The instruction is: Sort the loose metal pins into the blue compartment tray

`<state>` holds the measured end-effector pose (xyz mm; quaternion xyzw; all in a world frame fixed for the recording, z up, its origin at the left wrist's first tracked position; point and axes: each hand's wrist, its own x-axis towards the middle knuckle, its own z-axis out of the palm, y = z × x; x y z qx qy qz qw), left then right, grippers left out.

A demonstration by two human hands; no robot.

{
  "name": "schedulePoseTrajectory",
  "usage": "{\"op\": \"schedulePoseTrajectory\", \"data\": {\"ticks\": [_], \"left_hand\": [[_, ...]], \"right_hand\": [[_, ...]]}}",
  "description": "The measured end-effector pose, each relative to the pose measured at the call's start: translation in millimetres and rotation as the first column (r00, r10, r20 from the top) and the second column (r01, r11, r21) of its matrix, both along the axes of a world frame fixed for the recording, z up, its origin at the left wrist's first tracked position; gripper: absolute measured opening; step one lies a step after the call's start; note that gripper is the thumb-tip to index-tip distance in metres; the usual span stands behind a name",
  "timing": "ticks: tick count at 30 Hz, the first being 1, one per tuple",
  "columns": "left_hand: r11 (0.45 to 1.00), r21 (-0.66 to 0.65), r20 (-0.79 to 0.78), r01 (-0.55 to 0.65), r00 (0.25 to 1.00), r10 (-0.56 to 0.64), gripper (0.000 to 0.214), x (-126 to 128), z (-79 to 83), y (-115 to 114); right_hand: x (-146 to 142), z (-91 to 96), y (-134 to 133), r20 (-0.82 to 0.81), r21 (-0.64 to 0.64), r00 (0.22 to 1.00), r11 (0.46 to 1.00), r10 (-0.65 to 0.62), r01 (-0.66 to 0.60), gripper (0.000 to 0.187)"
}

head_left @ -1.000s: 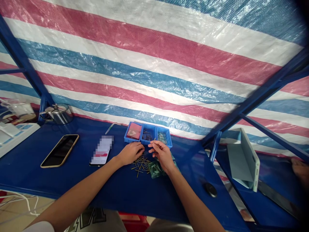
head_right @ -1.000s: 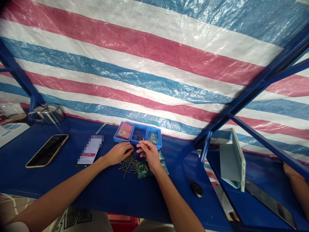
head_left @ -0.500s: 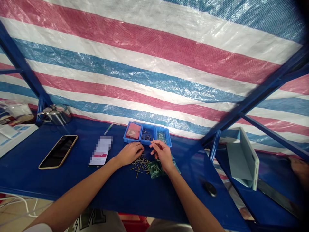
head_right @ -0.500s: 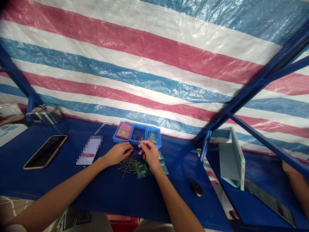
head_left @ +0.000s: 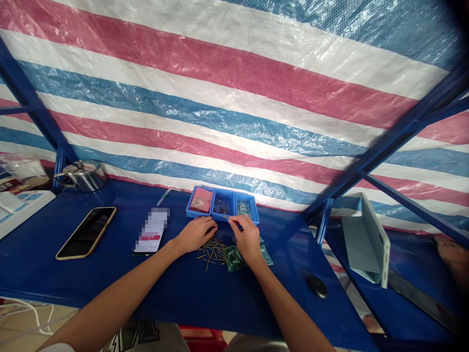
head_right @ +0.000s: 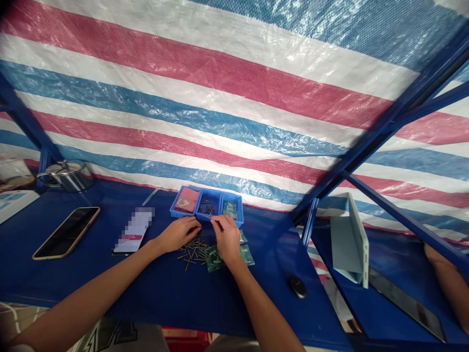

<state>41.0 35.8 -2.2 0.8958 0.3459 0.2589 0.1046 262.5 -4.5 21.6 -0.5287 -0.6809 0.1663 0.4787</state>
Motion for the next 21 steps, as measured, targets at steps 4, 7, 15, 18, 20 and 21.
{"op": "schedulePoseTrajectory", "data": {"ticks": [4,7,15,18,20,21], "left_hand": [[1.0,-0.002,-0.013,0.0,1.0,0.0,0.023,1.1,5.6,-2.5],[1.0,-0.012,-0.023,-0.007,1.0,0.006,0.021,1.8,8.9,-3.8],[0.999,-0.036,-0.024,-0.011,1.0,0.01,0.02,2.2,9.3,-4.2],[0.999,-0.034,-0.025,-0.01,1.0,0.009,0.022,2.3,9.0,-4.5],[0.999,-0.03,-0.024,-0.014,1.0,0.013,0.022,2.2,8.6,-4.5],[0.999,-0.028,-0.023,-0.017,1.0,0.016,0.022,2.2,8.3,-4.4]], "right_hand": [[-6.4,-1.1,2.1,-0.344,-0.193,0.938,0.975,0.037,-0.11,0.026],[-11.0,-2.9,2.8,-0.585,-0.305,0.811,0.92,0.023,-0.247,0.035],[-12.1,-7.7,7.0,-0.731,-0.397,0.667,0.884,-0.142,-0.247,0.047],[-11.3,-9.2,8.0,-0.714,-0.394,0.686,0.89,-0.139,-0.23,0.045],[-10.8,-9.9,8.7,-0.705,-0.387,0.699,0.889,-0.116,-0.243,0.041],[-10.5,-10.1,9.0,-0.703,-0.384,0.704,0.888,-0.104,-0.252,0.04]]}}
